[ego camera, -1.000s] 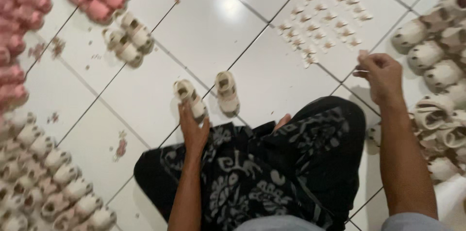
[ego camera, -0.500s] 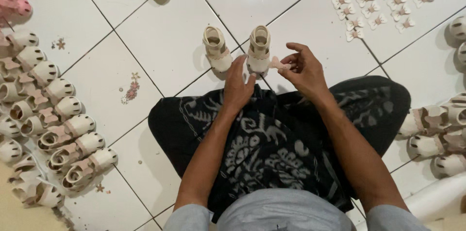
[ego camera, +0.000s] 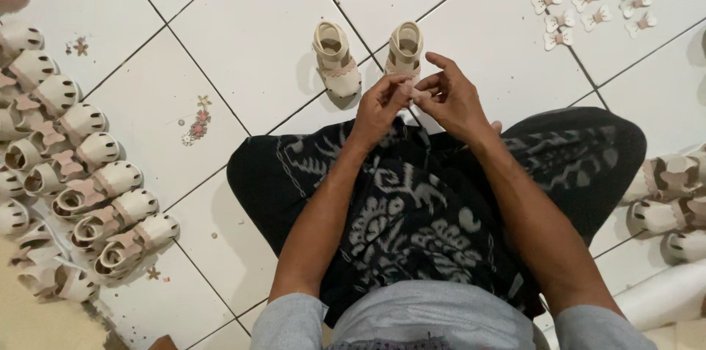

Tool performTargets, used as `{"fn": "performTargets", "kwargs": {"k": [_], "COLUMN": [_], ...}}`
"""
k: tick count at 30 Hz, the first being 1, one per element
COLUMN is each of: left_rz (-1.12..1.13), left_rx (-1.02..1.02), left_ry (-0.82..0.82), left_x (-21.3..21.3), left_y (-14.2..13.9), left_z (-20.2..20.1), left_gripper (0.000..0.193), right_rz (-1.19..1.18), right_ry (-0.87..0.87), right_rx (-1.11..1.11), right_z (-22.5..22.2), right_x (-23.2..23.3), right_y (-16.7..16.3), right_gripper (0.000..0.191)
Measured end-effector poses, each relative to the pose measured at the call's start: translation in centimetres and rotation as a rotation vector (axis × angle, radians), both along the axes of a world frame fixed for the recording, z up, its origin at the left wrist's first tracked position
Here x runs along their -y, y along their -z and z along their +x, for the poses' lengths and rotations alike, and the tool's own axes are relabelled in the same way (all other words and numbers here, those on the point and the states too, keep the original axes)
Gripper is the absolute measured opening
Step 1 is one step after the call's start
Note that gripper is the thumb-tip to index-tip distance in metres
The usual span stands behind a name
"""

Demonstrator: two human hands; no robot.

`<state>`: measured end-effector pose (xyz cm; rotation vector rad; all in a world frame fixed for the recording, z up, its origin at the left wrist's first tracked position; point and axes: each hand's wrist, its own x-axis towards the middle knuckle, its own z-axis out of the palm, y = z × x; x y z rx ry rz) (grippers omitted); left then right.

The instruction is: The person sits on the floor and attaches small decorative pieces to the straps of several small shoes. They pick up each shoe, place a piece on the strap, press it into place, and set the shoe down, repeating this process for multiple pairs.

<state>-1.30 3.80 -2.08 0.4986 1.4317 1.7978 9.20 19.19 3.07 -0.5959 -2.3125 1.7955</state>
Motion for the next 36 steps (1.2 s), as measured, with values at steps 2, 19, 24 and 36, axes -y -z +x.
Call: {"fn": "performTargets", "kwargs": {"k": [2, 19, 24, 36], "left_rz": [-0.024, -0.283, -0.346, -0.220], "left_rx": [-0.051, -0.253, -0.316, -0.535], "left_ry": [-0.045, -0.169, -0.171, -0.322], "left_x": [0.1, -0.6, -1.2, -1.8], "left_y": [0.6, -0.5, -1.1, 0.6], "left_z": [0.3, -0.3, -2.3, -2.7], "left_gripper": [0.023, 0.016, 0.018, 0.012], "right_rz": [-0.047, -0.154, -0.077, -0.015], "right_ry": [0.034, 0.264, 0.302, 0.347], "right_rx": [0.044, 0.003, 0.025, 0.013], "right_z": [0.0, -0.5, -1.4, -1.8], "right_x": [0.2, 2.0, 1.4, 0.6], "right_y": [0.1, 3.6, 3.9, 4.4], "right_gripper": [0.061, 0.016, 0.018, 0.020]}}
